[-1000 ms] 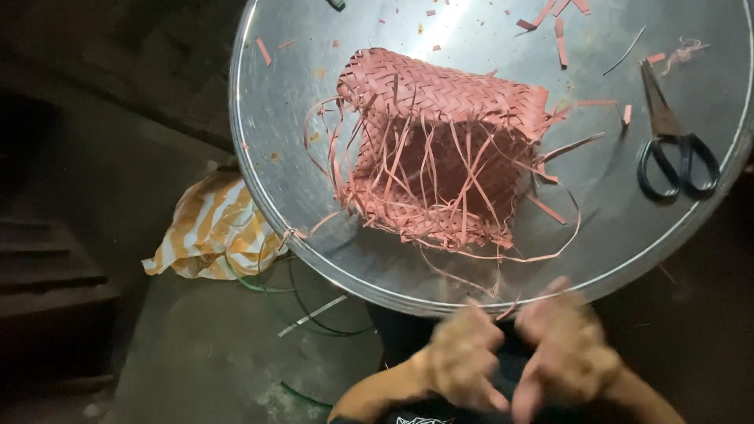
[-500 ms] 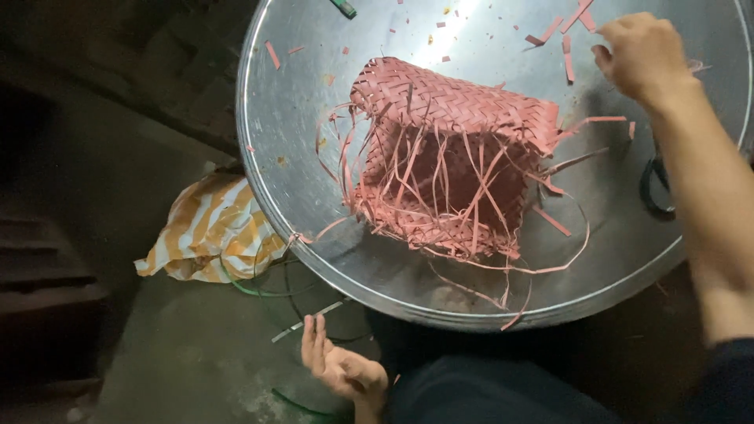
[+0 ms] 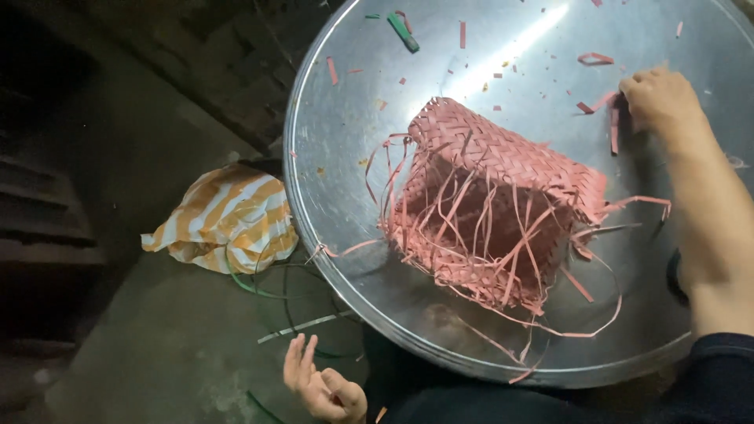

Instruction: A person is manually weaving a basket using pink plastic strips on a large metal tray.

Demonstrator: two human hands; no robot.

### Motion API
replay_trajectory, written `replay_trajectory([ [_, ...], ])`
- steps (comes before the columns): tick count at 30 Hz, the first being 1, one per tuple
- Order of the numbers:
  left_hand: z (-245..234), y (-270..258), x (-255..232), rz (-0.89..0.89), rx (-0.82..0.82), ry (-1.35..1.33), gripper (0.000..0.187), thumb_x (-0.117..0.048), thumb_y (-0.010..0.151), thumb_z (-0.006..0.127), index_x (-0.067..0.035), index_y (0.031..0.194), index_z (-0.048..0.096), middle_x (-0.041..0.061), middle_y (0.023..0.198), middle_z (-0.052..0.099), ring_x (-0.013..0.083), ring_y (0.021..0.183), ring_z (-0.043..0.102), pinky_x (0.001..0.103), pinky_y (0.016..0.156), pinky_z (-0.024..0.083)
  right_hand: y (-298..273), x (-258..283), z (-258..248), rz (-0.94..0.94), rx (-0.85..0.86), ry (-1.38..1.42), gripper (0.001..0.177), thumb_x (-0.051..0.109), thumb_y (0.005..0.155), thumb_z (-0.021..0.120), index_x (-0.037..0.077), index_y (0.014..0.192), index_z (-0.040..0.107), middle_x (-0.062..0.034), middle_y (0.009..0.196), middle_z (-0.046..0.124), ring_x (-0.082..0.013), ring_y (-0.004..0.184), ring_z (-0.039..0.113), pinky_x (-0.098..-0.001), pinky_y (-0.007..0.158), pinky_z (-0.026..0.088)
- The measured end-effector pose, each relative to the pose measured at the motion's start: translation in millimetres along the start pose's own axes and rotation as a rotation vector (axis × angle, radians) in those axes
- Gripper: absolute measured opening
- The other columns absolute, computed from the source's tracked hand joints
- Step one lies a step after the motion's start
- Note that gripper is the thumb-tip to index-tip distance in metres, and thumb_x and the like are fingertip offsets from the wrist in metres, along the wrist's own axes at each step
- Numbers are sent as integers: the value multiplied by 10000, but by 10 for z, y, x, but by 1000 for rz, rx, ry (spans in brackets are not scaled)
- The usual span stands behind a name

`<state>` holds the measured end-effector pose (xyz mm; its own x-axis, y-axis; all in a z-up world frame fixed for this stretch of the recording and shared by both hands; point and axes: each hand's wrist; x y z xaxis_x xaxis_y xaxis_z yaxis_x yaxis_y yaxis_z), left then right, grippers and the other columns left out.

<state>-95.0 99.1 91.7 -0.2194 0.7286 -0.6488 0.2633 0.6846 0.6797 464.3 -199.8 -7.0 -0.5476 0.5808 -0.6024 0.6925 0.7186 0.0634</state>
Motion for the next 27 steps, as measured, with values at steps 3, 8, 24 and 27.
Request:
replay_trajectory([
  [3, 58, -17, 19, -20, 55, -88, 300, -147, 902, 290, 111, 999, 409, 292, 1106, 394, 381, 1009, 480, 437, 792, 523, -83, 25, -215, 34, 111, 47, 344, 171, 597, 592, 182, 940, 567, 21, 867, 616, -176, 810, 588, -274, 587, 496],
  [8, 157, 58, -32, 79, -21, -259, 257, -120, 861, 339, 89, 952, 457, 280, 956, 485, 348, 855, 565, 374, 746, 549, -106, 5, -532, 163, 180, 304, 174, 144, 809, 451, 76, 903, 581, -145, 853, 631, -331, 733, 611, -389, 566, 473],
  [24, 635, 377, -1364, 346, 845, -1055, 167, -35, 857, 499, 33, 1009, 496, 177, 957, 576, 288, 821, 599, 349, 756, 506, -2450, 1348, -3867, 473, -292, 1673, 97, -39, 794, 516, -27, 887, 489, -88, 660, 583, -146, 566, 608, -210, 613, 473],
  [27, 693, 318, -1574, 284, 995, -1026, 228, -124, 889, 476, 3, 1078, 474, 151, 977, 566, 258, 879, 581, 330, 833, 484, -2668, 1597, -3765, 707, -250, 1620, 136, 33, 754, 628, -2, 870, 568, -59, 759, 596, -70, 634, 517, -176, 593, 424],
])
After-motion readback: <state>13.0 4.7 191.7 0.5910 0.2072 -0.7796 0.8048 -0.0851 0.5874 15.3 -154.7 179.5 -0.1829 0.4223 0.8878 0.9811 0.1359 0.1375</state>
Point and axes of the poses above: each hand's wrist, its own y-axis towards the middle knuckle, its own z-axis out of the palm, x = y × z
